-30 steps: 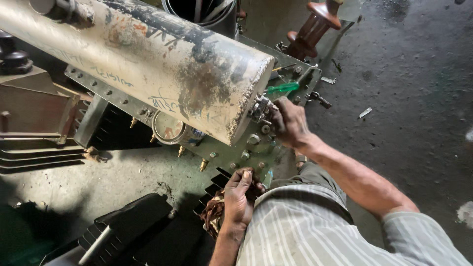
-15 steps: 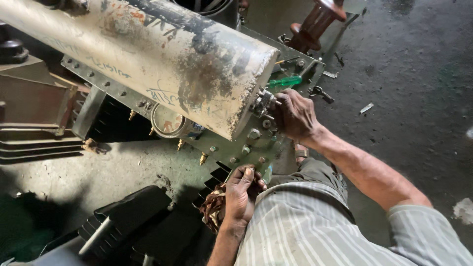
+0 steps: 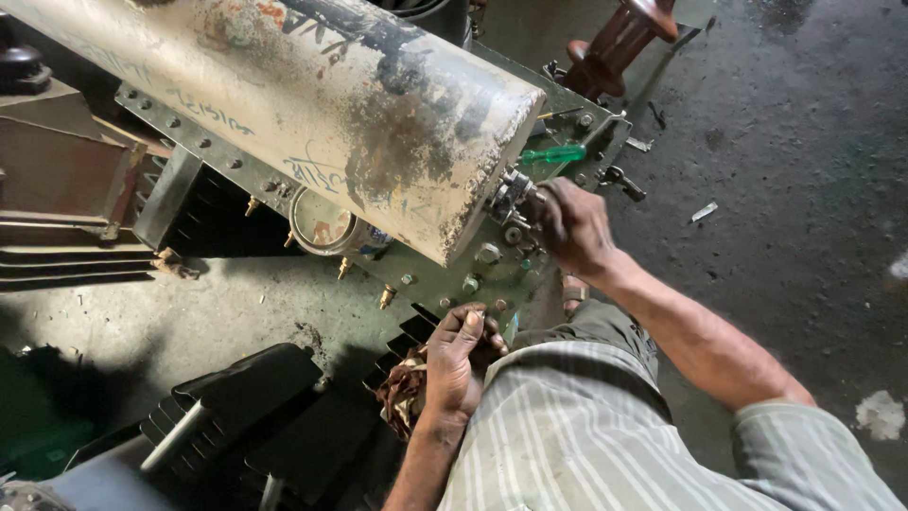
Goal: The person sits on the floor of a factory and fits a metal mounting bracket with bolts onto the side of a transformer tank, threading and tightening the fasteners by hand and holding a small spanner near the end. They steady the tank with one hand while working the bracket with the other.
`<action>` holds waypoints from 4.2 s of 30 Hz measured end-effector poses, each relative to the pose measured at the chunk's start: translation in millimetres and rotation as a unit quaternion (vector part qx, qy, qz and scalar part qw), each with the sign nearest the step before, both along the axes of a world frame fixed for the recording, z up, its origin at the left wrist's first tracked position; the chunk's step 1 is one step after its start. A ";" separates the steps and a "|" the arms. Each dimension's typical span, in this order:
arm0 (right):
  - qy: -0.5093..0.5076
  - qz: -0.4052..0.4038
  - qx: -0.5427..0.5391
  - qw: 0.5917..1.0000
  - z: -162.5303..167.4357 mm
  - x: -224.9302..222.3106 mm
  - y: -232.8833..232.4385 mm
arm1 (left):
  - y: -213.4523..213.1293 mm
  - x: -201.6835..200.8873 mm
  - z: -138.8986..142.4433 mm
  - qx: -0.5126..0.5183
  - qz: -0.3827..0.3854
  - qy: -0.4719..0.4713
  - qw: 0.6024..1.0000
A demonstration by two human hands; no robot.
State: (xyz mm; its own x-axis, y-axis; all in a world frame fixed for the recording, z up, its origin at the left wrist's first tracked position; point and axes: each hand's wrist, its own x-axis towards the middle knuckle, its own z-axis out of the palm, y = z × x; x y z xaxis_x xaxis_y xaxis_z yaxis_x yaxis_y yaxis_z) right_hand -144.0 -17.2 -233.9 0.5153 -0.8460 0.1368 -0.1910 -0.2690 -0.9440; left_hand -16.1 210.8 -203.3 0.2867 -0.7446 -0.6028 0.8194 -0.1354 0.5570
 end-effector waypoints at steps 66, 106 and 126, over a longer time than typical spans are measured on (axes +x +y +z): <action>-0.145 0.016 0.339 0.929 -2.2 14.2 5.5 | -16.2 -0.6 -2.5 0.017 -0.022 -0.013 1.000; -0.065 -0.081 -0.229 0.968 89.9 -17.1 67.8 | -15.7 -3.3 43.5 -0.114 -0.136 0.011 0.984; -0.025 -0.131 -0.254 0.958 95.1 1.7 63.3 | 6.7 6.7 7.5 -0.025 -0.071 0.050 0.996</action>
State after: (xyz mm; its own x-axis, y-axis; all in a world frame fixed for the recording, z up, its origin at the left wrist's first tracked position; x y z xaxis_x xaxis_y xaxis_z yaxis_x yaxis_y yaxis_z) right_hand -142.3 46.2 -138.8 0.2763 -0.7637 0.5835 -0.2736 -0.6445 -0.7140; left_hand -9.4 217.6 -195.8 0.1177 -0.8031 -0.5842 0.8457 -0.2273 0.4828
